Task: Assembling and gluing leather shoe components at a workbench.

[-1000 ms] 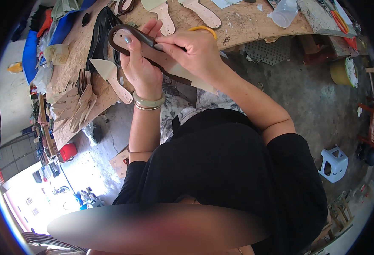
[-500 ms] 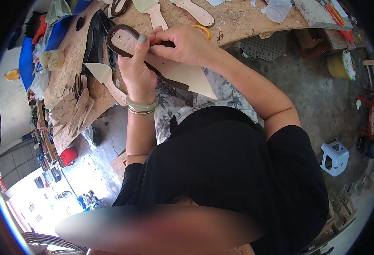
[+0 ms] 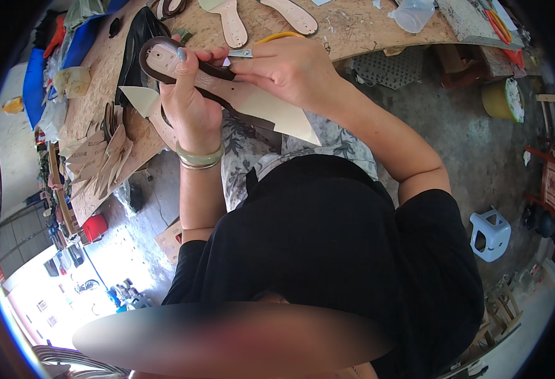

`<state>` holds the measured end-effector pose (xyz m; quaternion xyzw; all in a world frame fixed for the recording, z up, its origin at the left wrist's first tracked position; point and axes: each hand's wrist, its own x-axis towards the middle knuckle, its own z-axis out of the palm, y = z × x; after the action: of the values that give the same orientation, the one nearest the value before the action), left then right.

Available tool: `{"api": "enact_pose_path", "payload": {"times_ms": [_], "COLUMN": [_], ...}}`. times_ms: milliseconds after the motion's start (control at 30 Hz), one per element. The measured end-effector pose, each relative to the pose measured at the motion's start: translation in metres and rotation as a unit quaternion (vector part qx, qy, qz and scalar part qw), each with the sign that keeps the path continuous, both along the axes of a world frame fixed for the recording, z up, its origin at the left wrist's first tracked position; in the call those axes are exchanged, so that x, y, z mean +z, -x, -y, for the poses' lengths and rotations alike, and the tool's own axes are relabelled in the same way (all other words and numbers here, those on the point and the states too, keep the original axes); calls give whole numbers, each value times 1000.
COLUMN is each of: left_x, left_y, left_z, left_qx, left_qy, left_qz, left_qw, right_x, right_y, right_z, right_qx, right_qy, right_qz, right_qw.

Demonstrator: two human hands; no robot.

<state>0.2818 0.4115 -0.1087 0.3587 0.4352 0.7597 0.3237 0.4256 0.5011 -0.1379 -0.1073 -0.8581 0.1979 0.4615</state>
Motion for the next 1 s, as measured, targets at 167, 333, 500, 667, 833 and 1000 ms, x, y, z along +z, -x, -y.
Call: {"api": "enact_pose_path", "payload": {"times_ms": [167, 333, 500, 667, 833, 1000], "left_x": [7, 6, 2, 7, 3, -28], "left_y": [-6, -2, 5, 3, 11, -4], "left_z": [3, 4, -2, -12, -6, 8], "left_qx": [-8, -74, -67, -4, -23, -38], "left_qy": [-22, 23, 47, 22, 3, 55], "left_qz": [5, -51, -50, 7, -2, -26], "left_qw": [1000, 996, 995, 1000, 1000, 997], "right_x": [4, -8, -18, -12, -7, -7], "right_y": [-1, 2, 11, 18, 20, 23], "right_z": [2, -4, -8, -9, -7, -7], "right_qx": [41, 53, 34, 48, 44, 59], "right_qy": [63, -2, -78, -42, 15, 120], "right_qz": [32, 56, 24, -8, -10, 7], "right_qw": [997, 997, 996, 998, 999, 991]}}
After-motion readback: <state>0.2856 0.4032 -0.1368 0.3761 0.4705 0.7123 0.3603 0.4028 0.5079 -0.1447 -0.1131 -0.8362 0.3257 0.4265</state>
